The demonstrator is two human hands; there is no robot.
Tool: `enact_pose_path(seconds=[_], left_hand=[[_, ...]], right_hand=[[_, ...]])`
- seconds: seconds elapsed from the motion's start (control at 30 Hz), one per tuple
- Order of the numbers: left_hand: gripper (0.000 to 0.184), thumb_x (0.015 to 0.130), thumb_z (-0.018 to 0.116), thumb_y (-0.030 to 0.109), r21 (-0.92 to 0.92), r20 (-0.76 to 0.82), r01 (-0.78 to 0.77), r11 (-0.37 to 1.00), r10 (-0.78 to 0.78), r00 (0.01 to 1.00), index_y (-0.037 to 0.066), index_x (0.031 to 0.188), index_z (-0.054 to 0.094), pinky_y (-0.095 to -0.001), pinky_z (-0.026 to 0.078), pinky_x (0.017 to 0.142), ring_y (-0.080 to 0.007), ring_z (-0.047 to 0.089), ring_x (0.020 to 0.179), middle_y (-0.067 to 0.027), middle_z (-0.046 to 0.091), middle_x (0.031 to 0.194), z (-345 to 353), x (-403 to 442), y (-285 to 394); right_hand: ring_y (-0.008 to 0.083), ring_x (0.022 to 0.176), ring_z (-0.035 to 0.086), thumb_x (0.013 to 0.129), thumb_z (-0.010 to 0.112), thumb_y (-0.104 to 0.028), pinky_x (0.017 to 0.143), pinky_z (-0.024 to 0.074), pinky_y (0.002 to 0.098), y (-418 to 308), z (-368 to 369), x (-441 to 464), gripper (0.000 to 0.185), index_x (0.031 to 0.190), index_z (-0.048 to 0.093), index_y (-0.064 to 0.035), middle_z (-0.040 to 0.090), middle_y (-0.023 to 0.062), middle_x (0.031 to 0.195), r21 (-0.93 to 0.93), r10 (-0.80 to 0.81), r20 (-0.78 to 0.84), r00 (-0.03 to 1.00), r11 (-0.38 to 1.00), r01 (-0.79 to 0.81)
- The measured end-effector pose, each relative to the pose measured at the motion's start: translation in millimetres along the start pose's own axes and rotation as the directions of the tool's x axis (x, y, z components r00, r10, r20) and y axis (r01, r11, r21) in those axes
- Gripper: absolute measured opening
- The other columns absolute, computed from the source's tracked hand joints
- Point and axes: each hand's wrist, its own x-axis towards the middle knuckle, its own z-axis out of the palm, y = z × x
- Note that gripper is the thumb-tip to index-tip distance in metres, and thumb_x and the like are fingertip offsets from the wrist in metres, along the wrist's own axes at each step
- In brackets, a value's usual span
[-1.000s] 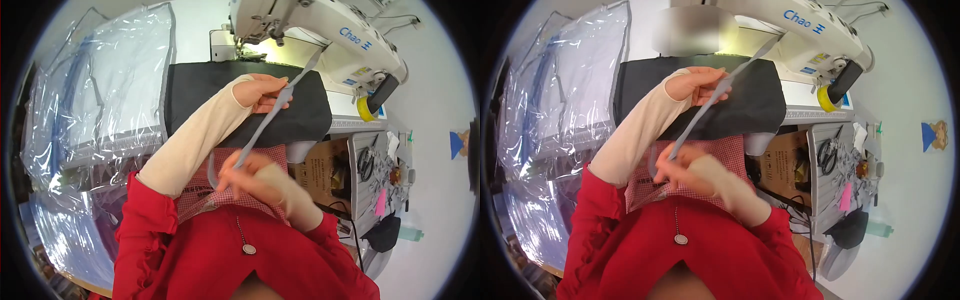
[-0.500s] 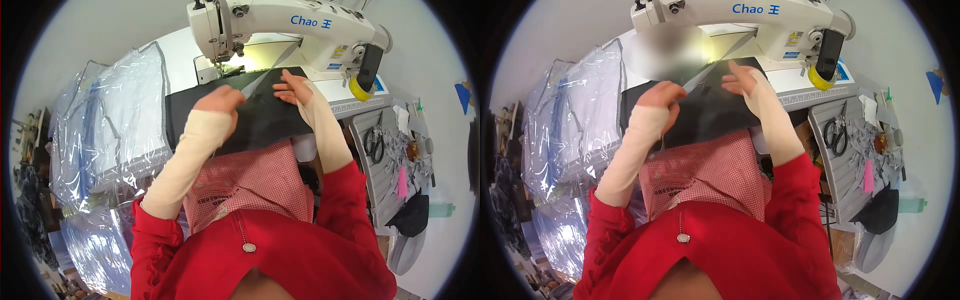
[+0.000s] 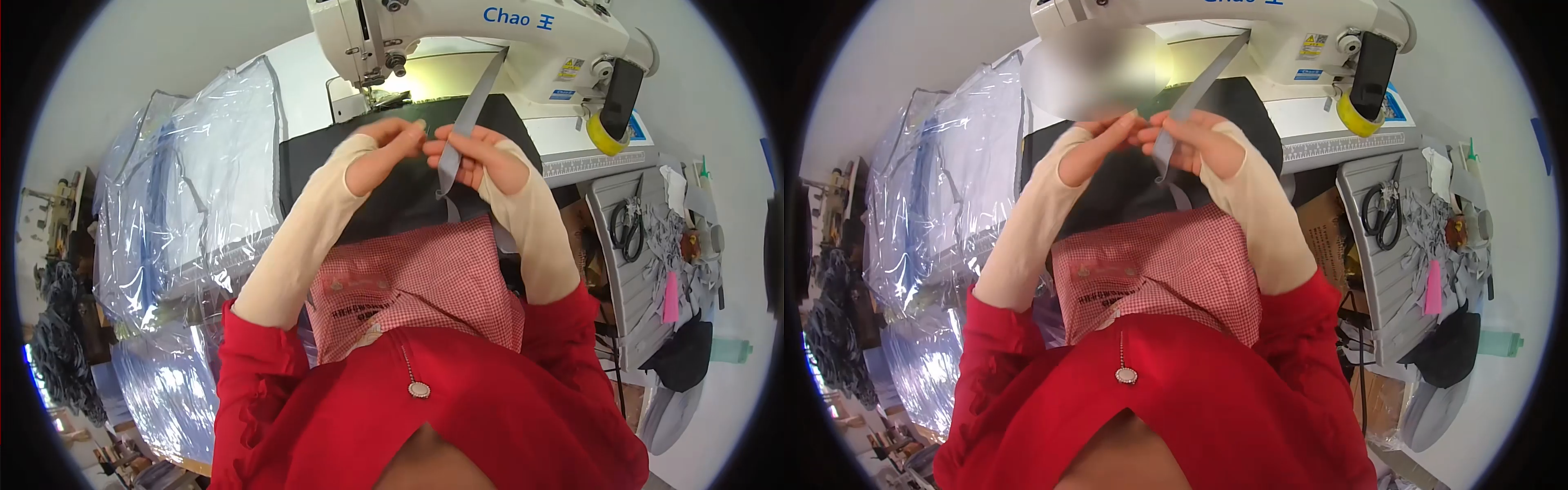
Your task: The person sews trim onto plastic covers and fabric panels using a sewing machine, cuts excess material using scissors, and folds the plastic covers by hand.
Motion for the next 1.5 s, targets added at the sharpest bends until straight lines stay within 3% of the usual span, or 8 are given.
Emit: enact_pose_path(seconds=[0.3, 0.67, 0.73, 0.8, 0.97, 1.13, 1.23, 1.5], left_hand=[[0.049, 0.095, 0.037, 0.042, -0.5, 0.394, 0.263, 0.825, -0.054, 0.918, 0.001, 0.12, 0.047, -0.029, 0.043, 0.087, -0.0139, 0.058, 0.09, -0.0072, 0.058, 0.1, 26, -30, 0], [0.016, 0.079, 0.065, 0.015, 0.214, 0.096, 0.105, 0.971, -0.128, 0.987, 0.002, 0.089, 0.066, -0.0247, 0.041, 0.062, -0.0088, 0.052, 0.069, -0.0003, 0.059, 0.075, -22, -93, 35], [0.014, 0.069, 0.069, 0.008, 0.674, 0.129, -0.336, 0.658, 0.344, 0.93, 0.006, 0.083, 0.067, -0.0295, 0.041, 0.058, -0.0159, 0.052, 0.064, -0.0027, 0.057, 0.072, -28, -100, 43], [0.023, 0.058, 0.066, 0.005, 0.873, 0.283, -0.451, 0.186, 0.56, 0.778, 0.007, 0.082, 0.066, -0.0331, 0.045, 0.062, -0.0209, 0.053, 0.064, -0.0033, 0.056, 0.072, -32, -109, 59], [0.027, 0.056, 0.065, 0.004, 0.885, 0.336, -0.463, 0.045, 0.626, 0.704, 0.006, 0.082, 0.066, -0.0349, 0.049, 0.071, -0.0204, 0.056, 0.068, -0.0032, 0.057, 0.074, -32, -130, 68], [0.018, 0.063, 0.067, 0.002, 0.78, 0.142, -0.459, 0.426, 0.593, 0.792, 0.006, 0.081, 0.064, -0.0296, 0.048, 0.06, -0.0208, 0.055, 0.061, -0.0057, 0.056, 0.071, -19, -123, 57], [0.013, 0.074, 0.07, 0.009, 0.319, -0.132, 0.027, 0.947, 0.016, 0.991, 0.003, 0.082, 0.062, -0.0224, 0.04, 0.055, -0.0087, 0.054, 0.062, -0.0017, 0.058, 0.068, -23, -119, 53], [0.027, 0.086, 0.062, 0.027, -0.511, -0.505, -0.072, 0.857, -0.232, 0.831, 0.006, 0.1, 0.054, -0.024, 0.05, 0.068, -0.0108, 0.058, 0.064, -0.0048, 0.063, 0.082, -61, -70, -29]], right_hand=[[0.0163, 0.09, 0.061, 0.089, 0.053, -0.01, 0.082, 0.0473, 0.0273, -4, 24, -37, 0.025, 0.11, 0.057, 0.0027, 0.063, 0.01, 0.098, -0.227, -0.141, -0.01, 0.99, 0.964, 0.136], [0.0143, 0.088, 0.061, 0.087, 0.057, -0.008, 0.078, 0.0474, 0.0248, 14, 17, -49, 0.022, 0.106, 0.06, 0.0006, 0.064, 0.0096, 0.096, -0.263, -0.313, -0.176, 0.933, 0.929, 0.262], [0.0131, 0.088, 0.06, 0.087, 0.057, -0.012, 0.076, 0.0473, 0.0232, 21, 13, -48, 0.028, 0.111, 0.056, 0.0016, 0.063, 0.0122, 0.103, -0.24, -0.185, -0.215, 0.959, 0.962, 0.131], [0.0109, 0.083, 0.059, 0.087, 0.059, -0.014, 0.074, 0.0466, 0.0229, 31, 7, -47, 0.031, 0.111, 0.053, 0.004, 0.063, 0.01, 0.098, -0.489, -0.187, -0.212, 0.959, 0.87, 0.061], [0.027, 0.096, 0.055, 0.063, 0.08, -0.027, 0.08, 0.0458, 0.0339, 15, 30, -44, 0.066, 0.116, 0.048, -0.0026, 0.052, 0.0137, 0.109, -0.898, -0.628, 0.279, 0.726, 0.098, 0.43], [0.0227, 0.083, 0.058, 0.067, 0.077, -0.019, 0.07, 0.0474, 0.0315, 34, 70, -30, 0.058, 0.117, 0.05, -0.0091, 0.06, 0.0074, 0.092, -0.699, -0.344, 0.555, 0.757, 0.3, 0.649], [0.0162, 0.059, 0.055, 0.08, 0.066, -0.023, 0.054, 0.043, 0.0276, 27, 56, -22, 0.018, 0.088, 0.062, -0.0068, 0.056, 0.0057, 0.066, -0.768, -0.198, 0.523, 0.829, 0.311, 0.559], [0.0052, 0.05, 0.044, 0.091, 0.052, -0.018, 0.047, 0.0348, 0.018, 35, 19, -40, 0.022, 0.104, 0.057, -0.0012, 0.058, 0.003, 0.066, -0.362, -0.074, -0.102, 0.992, 0.932, 0.032]])
